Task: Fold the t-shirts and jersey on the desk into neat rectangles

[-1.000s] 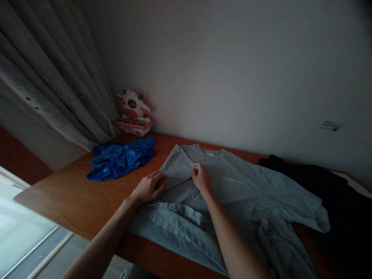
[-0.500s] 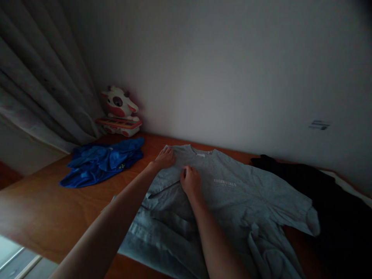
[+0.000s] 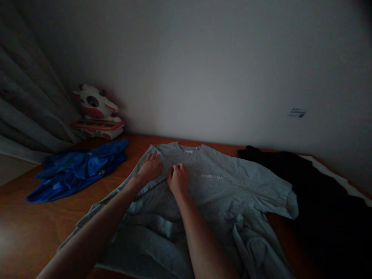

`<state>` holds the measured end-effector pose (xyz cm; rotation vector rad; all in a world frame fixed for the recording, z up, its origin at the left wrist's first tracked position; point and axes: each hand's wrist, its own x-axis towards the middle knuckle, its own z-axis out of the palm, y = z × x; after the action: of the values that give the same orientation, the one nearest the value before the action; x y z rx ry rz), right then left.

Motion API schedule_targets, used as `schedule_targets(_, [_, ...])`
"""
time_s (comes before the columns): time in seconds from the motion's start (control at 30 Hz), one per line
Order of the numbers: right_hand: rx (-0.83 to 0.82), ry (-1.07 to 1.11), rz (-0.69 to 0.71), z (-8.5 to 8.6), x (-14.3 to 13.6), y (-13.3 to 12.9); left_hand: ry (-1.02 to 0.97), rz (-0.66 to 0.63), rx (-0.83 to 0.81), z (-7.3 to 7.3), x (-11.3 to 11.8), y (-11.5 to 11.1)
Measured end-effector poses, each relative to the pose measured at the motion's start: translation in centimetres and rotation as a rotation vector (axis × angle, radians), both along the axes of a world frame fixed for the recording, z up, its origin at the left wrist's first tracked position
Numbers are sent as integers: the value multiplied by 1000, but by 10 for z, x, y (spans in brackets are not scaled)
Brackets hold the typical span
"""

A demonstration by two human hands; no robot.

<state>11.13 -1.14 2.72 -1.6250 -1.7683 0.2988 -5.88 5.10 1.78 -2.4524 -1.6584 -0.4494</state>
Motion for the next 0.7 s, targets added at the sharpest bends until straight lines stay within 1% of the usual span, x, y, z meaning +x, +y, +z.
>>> schedule_targets(0.07, [9,69,-8,0,2,1,-37,-58,23,-11,6,-23])
schedule_targets(0.13, [21,166,-25,0,4,3,-64,-5,28,-20,12,-45])
schedule_targets(0.2, [18,223,-34,0,5,5,-68,76,3,-22,17,-60])
schedule_targets(0.3, [-16,234,-26,1,5,7,0,112,-58,-14,22,-71])
schedule_targets(0.4, [-68,228,8,4,6,8,85,129,-106,-1,25,-72])
schedule_targets(0.47, [-98,218,58,7,14,7,118,135,-125,5,27,-73])
schedule_targets(0.53, [-108,192,101,13,35,2,137,132,-133,9,28,-74])
schedule_targets(0.57, [-106,172,105,17,50,-2,143,128,-132,10,28,-75])
schedule_targets(0.63, [-93,116,64,27,93,-13,140,107,-126,11,27,-76])
schedule_targets(0.7, [-89,51,-54,40,148,-27,117,85,-117,10,25,-77])
